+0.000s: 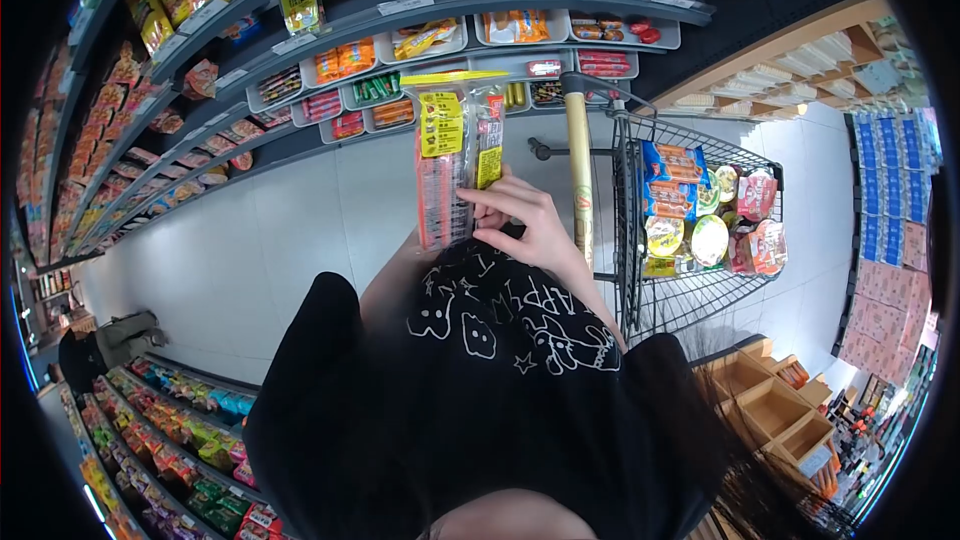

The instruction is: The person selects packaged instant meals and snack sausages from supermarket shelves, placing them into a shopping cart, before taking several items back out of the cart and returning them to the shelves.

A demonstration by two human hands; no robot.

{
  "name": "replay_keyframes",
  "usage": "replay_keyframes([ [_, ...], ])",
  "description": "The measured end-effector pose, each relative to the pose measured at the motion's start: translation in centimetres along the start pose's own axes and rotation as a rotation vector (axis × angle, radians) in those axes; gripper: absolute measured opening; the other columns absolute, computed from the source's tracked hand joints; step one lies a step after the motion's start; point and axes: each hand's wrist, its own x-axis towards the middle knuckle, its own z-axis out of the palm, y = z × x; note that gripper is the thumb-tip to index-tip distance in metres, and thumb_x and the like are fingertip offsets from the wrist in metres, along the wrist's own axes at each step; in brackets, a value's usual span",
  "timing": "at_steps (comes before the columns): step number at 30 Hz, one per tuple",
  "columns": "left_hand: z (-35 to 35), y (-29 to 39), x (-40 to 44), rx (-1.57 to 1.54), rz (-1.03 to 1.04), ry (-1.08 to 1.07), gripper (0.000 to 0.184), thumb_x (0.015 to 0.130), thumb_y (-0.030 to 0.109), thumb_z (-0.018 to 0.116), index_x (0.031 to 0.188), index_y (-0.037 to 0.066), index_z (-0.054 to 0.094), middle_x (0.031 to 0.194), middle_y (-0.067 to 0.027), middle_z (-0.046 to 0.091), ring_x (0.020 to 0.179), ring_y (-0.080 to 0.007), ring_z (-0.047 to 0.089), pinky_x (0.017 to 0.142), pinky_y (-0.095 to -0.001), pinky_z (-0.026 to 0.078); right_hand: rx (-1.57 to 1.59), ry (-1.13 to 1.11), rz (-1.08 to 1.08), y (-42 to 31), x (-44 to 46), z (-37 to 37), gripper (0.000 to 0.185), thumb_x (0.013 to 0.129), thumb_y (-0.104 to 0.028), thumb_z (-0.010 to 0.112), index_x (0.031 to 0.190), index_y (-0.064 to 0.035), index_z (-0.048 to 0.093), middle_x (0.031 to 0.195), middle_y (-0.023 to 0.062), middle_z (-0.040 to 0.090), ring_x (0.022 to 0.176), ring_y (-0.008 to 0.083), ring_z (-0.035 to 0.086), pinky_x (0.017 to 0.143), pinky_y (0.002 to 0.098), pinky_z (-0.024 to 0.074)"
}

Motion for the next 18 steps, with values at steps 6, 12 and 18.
replay_keyframes([
  [6, 0.5, 0.0, -0.2, -0.39, -0.187, 0.18, 0.044, 0.082, 0.046, 0.043, 0.084, 0.003, 0.047, 0.068, -0.0043, 0.044, 0.058, -0.0141, 0.045, 0.052, -0.0255, 0.036, 0.283, 0.074, 0.167, 0.1, -0.2, -0.3, 0.034, 0.07, 0.002, 0.054, 0.104, 0.002, 0.054, 0.071, 0.0069, 0.058, 0.054, 0.009, 0.054, 0.055, 0.0199, 0.0443],
  [12, -2.3, -2.2, 0.2, -0.436, -0.221, -0.282, 0.046, 0.08, 0.049, 0.042, 0.08, 0.004, 0.045, 0.066, -0.0036, 0.042, 0.055, -0.0141, 0.044, 0.051, -0.0252, 0.034, 0.399, 0.102, 0.205, 0.1, -0.1, -0.5, 0.031, 0.072, 0.001, 0.053, 0.103, 0.0034, 0.054, 0.073, 0.0085, 0.059, 0.059, 0.0106, 0.057, 0.058, 0.0209, 0.0455],
  [18, -3.0, -3.6, 0.7, -0.832, -0.333, -0.524, 0.045, 0.078, 0.05, 0.045, 0.081, 0.005, 0.042, 0.064, -0.0014, 0.042, 0.052, -0.0135, 0.044, 0.049, -0.0246, 0.033, 0.358, 0.229, 0.259, 1.2, -0.2, 0.1, 0.018, 0.074, 0.0, 0.056, 0.092, 0.0012, 0.058, 0.071, 0.0057, 0.06, 0.059, 0.0077, 0.056, 0.056, 0.0195, 0.0455],
])
